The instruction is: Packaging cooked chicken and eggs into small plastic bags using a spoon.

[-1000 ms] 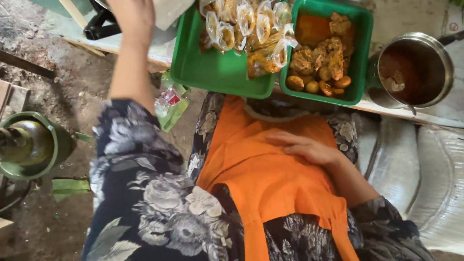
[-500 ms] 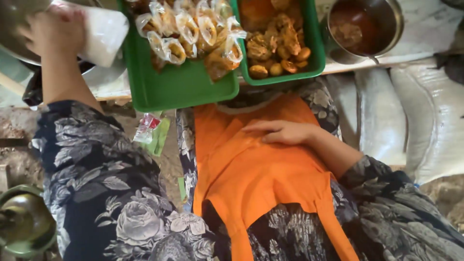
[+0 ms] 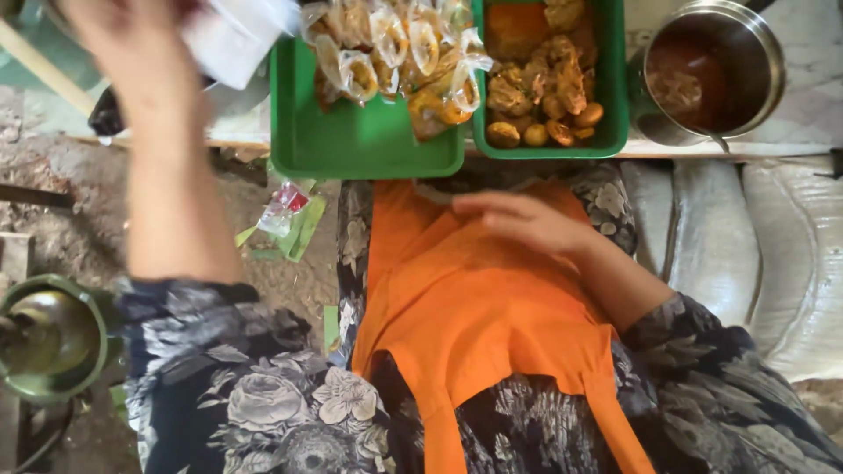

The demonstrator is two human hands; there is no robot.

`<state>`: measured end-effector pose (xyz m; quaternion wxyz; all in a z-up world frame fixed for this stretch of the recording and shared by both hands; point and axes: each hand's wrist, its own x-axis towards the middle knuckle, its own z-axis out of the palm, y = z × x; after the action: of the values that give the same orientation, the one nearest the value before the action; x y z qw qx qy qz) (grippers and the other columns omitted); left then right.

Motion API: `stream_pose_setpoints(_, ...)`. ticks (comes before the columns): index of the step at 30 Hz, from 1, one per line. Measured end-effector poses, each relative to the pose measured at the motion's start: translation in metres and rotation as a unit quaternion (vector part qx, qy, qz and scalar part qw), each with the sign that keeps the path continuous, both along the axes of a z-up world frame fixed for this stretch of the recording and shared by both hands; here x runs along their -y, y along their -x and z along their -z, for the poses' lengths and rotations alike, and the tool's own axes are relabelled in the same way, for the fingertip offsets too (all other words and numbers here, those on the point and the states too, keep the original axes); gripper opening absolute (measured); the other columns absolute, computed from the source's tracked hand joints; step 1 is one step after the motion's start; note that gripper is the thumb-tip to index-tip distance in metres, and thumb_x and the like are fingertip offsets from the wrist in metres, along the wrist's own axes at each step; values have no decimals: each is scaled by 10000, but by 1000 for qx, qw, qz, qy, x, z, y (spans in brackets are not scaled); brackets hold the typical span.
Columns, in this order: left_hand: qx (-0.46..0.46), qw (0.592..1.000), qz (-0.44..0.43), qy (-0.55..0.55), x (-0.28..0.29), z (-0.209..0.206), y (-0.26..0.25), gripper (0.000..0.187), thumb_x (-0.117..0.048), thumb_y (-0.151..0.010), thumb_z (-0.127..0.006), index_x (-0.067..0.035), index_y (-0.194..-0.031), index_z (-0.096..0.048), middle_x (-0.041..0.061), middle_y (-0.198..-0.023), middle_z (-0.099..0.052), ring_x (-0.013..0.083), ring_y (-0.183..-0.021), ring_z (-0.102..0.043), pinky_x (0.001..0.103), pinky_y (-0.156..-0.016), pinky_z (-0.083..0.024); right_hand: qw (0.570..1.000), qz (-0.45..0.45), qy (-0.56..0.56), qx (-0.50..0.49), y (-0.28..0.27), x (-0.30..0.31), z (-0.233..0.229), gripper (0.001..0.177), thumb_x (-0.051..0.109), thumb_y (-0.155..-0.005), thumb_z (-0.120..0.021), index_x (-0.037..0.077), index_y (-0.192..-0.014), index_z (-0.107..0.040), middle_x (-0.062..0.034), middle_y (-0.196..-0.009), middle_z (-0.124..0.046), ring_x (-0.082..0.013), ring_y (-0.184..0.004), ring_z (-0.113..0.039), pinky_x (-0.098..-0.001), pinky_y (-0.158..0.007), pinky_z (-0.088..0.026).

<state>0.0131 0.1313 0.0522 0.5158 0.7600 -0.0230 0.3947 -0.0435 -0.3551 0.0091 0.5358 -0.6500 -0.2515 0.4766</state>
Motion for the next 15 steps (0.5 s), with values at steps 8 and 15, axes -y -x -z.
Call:
stream_pose_setpoints(8,-152,871,259,389,201,-39,80,89,-173,-1039,-619,-87,-1025,-597,-15,-905,-690,92,-780,-636,259,-696,-545,958,172,-205,101,-19,-37,-27,590,438,-1130,-467,18,-1545,-476,-123,-1398,-648,-226,-1290,-628,-366,-1124,-475)
stream_pose_setpoints(15,-117,954,180,208,252,2,106,146,-151,-1153,-647,-18,-1119,-597,-29,-887,-634,28,-757,-532,208,-665,-434,857,377,-344,73,6,-27,26,417,367,-1183,-565,-4,-1364,-504,-99,-1240,-597,-194,-1097,-604,-346,-1007,-489)
